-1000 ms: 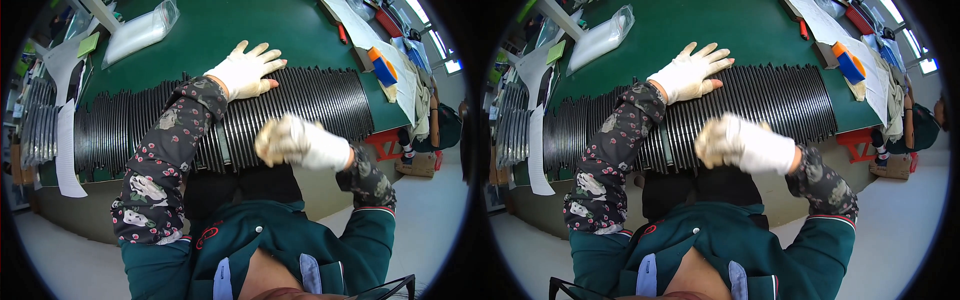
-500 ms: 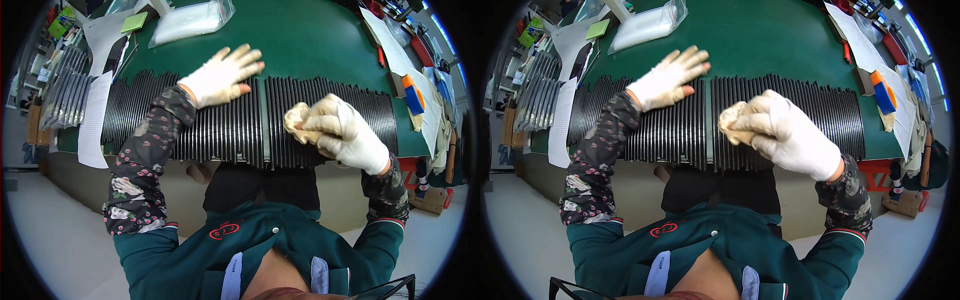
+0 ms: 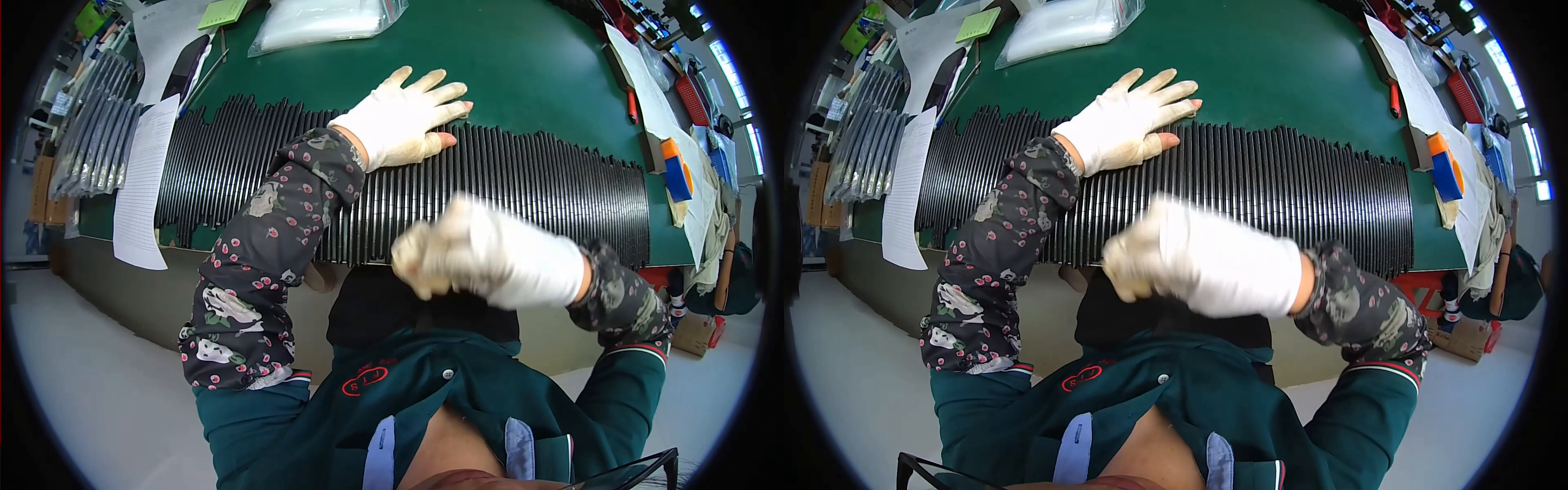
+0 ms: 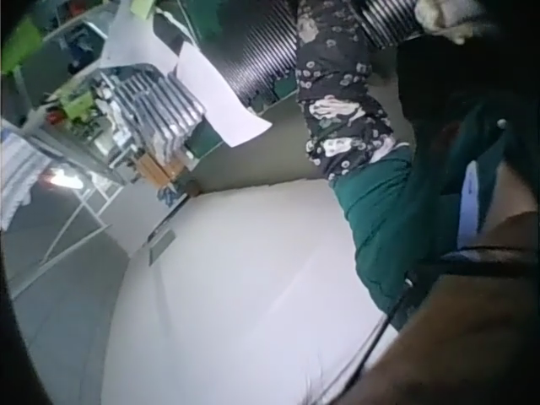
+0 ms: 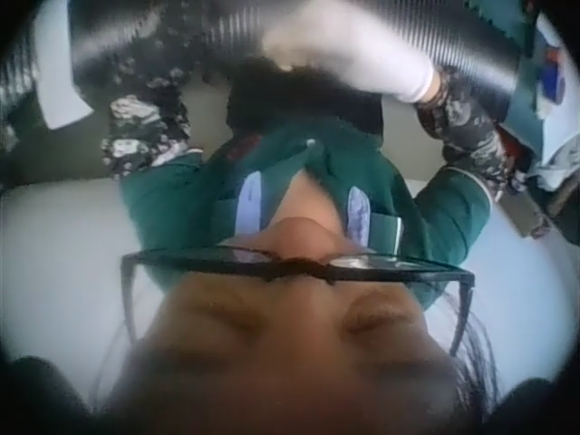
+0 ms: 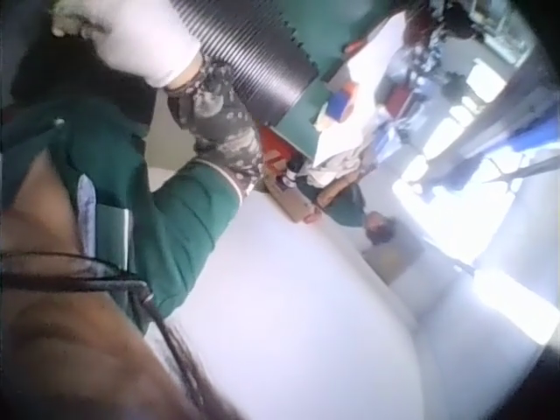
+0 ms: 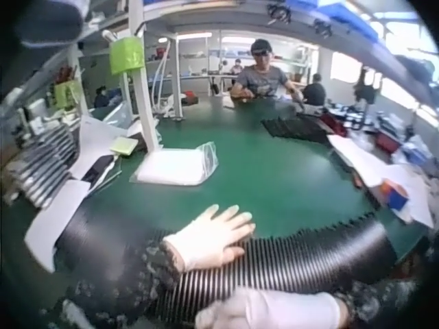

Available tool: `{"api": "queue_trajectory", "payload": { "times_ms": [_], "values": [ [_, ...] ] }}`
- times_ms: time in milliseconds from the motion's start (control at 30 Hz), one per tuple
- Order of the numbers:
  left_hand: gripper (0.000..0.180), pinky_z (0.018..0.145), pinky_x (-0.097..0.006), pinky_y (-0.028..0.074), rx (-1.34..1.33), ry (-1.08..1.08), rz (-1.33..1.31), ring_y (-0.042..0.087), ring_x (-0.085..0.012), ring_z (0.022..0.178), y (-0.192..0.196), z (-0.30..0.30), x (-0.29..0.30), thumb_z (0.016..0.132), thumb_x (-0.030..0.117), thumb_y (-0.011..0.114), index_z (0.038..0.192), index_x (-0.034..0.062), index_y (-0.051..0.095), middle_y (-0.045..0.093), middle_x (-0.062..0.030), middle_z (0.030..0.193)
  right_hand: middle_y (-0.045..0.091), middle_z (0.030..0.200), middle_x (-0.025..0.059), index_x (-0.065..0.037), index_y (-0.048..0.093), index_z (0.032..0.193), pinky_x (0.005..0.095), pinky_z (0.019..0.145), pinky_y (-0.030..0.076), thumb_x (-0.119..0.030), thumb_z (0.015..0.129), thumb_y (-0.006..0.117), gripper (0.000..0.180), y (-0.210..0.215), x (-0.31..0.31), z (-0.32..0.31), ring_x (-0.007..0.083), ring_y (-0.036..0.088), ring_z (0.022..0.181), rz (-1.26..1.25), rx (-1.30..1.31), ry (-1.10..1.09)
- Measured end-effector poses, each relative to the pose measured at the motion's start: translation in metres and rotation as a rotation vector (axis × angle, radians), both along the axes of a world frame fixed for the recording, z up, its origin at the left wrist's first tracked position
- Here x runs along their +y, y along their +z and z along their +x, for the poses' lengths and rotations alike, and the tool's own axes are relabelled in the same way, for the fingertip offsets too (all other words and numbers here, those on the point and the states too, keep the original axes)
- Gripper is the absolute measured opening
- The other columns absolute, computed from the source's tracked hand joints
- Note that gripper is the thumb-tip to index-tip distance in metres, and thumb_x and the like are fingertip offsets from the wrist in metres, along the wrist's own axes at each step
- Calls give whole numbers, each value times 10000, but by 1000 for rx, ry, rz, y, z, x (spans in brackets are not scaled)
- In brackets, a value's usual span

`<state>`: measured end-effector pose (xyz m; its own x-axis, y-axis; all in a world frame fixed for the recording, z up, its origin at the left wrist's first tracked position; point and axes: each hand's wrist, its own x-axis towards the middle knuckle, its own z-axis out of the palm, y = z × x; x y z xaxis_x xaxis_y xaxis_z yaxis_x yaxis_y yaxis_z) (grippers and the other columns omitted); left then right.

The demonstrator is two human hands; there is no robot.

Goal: The person is wiping down and organizing black industrial rods on a green workbench.

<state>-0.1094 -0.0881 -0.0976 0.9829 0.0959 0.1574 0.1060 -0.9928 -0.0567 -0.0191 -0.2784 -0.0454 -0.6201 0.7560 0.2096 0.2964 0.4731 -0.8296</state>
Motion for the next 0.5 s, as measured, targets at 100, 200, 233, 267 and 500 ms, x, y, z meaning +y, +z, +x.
{"api": "queue_trajectory", "payload": {
  "times_ms": [100, 200, 233, 267, 500],
  "values": [
    [551, 1163, -508, 230, -31, -64, 164, 276, -274, 1435, -3, 8, 2, 946, 396, 518, 1440, 174, 416, 347, -45, 1531, 586, 926, 107, -30, 622, 1029, 411, 757, 486, 58, 744, 641, 299, -10, 37, 3, 310, 573, 839, 527, -212, -497],
    [545, 1161, -506, 237, -15, -5, -15, 285, -272, 1431, 4, 3, -6, 946, 401, 519, 1430, 167, 429, 357, -47, 1523, 593, 1092, 147, -5, 612, 1097, 407, 925, 453, -74, 785, 628, 320, -28, 17, -14, 344, 563, 1034, 432, -282, -209],
    [537, 1161, -506, 239, -29, -14, -24, 293, -272, 1427, 7, 4, -4, 948, 403, 515, 1422, 162, 436, 365, -49, 1517, 593, 1092, 147, -5, 612, 1097, 407, 925, 453, -74, 785, 628, 320, -26, 18, -15, 344, 563, 1034, 434, -281, -203],
    [537, 1161, -506, 239, -29, -7, -22, 293, -272, 1427, 7, 3, -5, 948, 403, 515, 1422, 162, 436, 365, -49, 1517, 594, 1093, 146, -6, 604, 1111, 405, 914, 454, -64, 783, 621, 334, -25, 20, -16, 338, 564, 1025, 407, -227, -192],
    [536, 1146, -494, 264, -102, -50, 101, 315, -255, 1419, -11, 5, 5, 952, 416, 506, 1423, 170, 436, 388, -43, 1505, 573, 992, 109, -45, 629, 996, 382, 842, 477, 15, 706, 591, 298, -25, 36, -28, 328, 550, 979, 415, -245, -374]
  ]
}}
